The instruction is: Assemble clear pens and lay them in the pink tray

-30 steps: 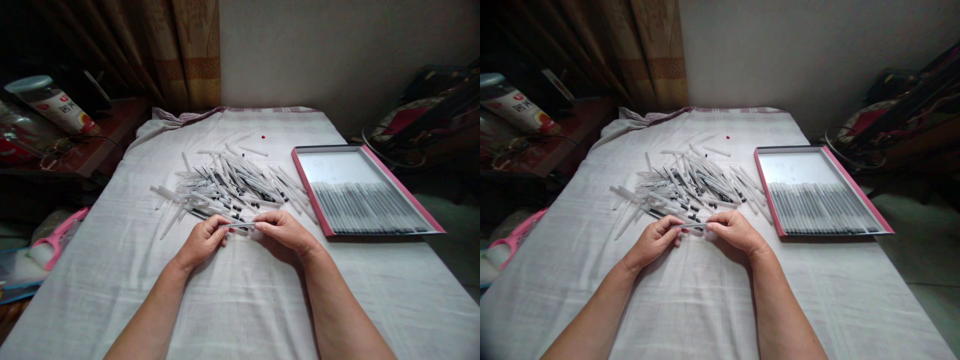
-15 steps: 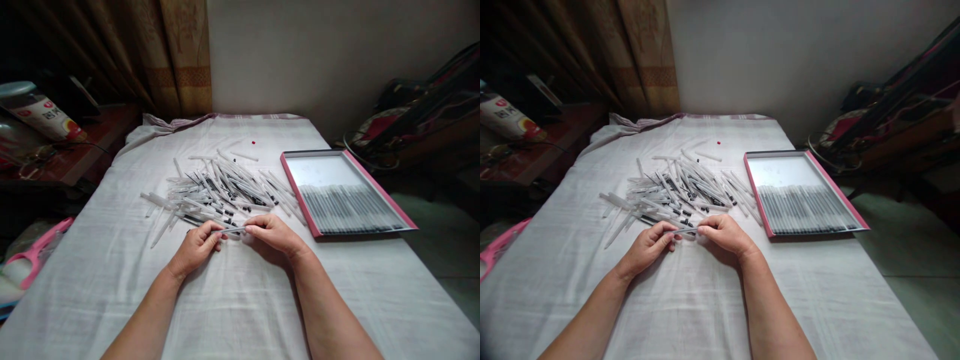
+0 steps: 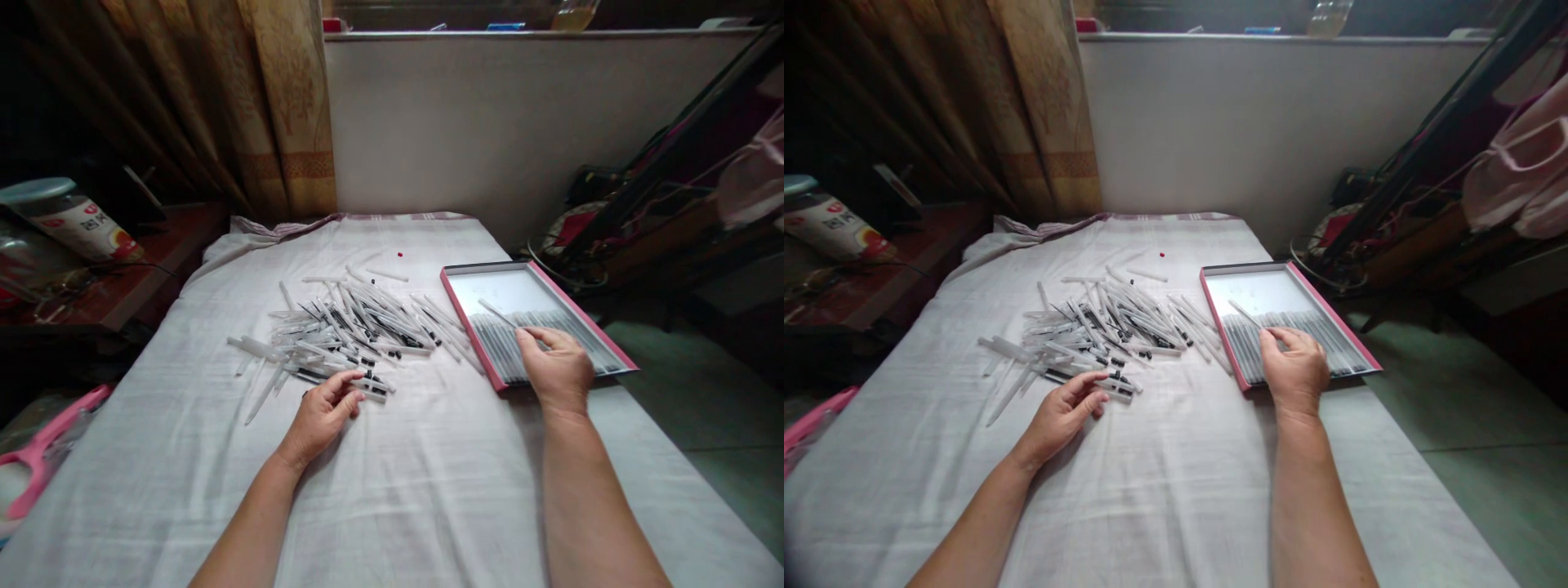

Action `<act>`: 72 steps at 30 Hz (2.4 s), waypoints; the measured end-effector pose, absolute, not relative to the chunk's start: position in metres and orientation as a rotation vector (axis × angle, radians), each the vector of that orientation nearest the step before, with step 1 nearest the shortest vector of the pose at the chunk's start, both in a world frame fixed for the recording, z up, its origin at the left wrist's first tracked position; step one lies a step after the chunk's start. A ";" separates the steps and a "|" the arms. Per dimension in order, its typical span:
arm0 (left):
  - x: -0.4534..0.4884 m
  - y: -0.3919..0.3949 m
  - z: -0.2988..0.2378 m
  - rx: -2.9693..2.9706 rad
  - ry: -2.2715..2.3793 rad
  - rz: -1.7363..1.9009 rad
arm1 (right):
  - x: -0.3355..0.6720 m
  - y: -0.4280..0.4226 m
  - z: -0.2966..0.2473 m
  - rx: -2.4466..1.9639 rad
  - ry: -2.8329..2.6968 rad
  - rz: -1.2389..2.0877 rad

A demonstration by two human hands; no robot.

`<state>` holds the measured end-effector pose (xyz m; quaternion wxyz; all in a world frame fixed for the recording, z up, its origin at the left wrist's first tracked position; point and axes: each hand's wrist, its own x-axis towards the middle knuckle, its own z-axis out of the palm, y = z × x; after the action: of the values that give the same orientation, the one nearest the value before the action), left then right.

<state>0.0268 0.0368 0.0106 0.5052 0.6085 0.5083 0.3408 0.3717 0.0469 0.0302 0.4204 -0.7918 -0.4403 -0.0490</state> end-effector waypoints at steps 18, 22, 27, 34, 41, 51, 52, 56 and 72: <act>0.027 0.036 0.009 1.581 1.286 0.801 | 0.380 0.034 0.004 -2.322 -1.203 -0.238; 0.028 0.035 0.009 1.561 1.290 0.807 | 0.379 0.033 0.005 -2.331 -1.219 -0.253; 0.028 0.035 0.006 1.559 1.282 0.817 | 0.380 0.033 0.003 -2.356 -1.245 -0.268; 0.025 0.036 0.000 1.571 1.258 0.807 | 0.368 0.037 0.020 -2.261 -1.317 -0.346; 0.026 0.036 0.002 1.536 1.250 0.836 | 0.308 0.060 0.036 -2.022 -1.696 0.021; 0.027 0.037 0.003 1.506 1.247 0.838 | 0.264 0.070 0.016 -2.174 -1.768 0.133; 0.027 0.037 0.002 1.513 1.249 0.837 | 0.264 0.070 0.016 -2.159 -1.769 0.130; 0.027 0.035 0.002 1.586 1.246 0.825 | 0.266 0.064 0.013 -2.006 -1.740 0.117; 0.027 0.026 0.009 2.611 1.526 1.004 | 0.244 0.051 0.010 -1.418 -1.681 0.456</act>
<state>0.0268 0.0258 0.0089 -0.0223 0.8193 0.4787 0.3149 0.2437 0.0514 0.0098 0.4330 -0.5691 -0.6746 0.1832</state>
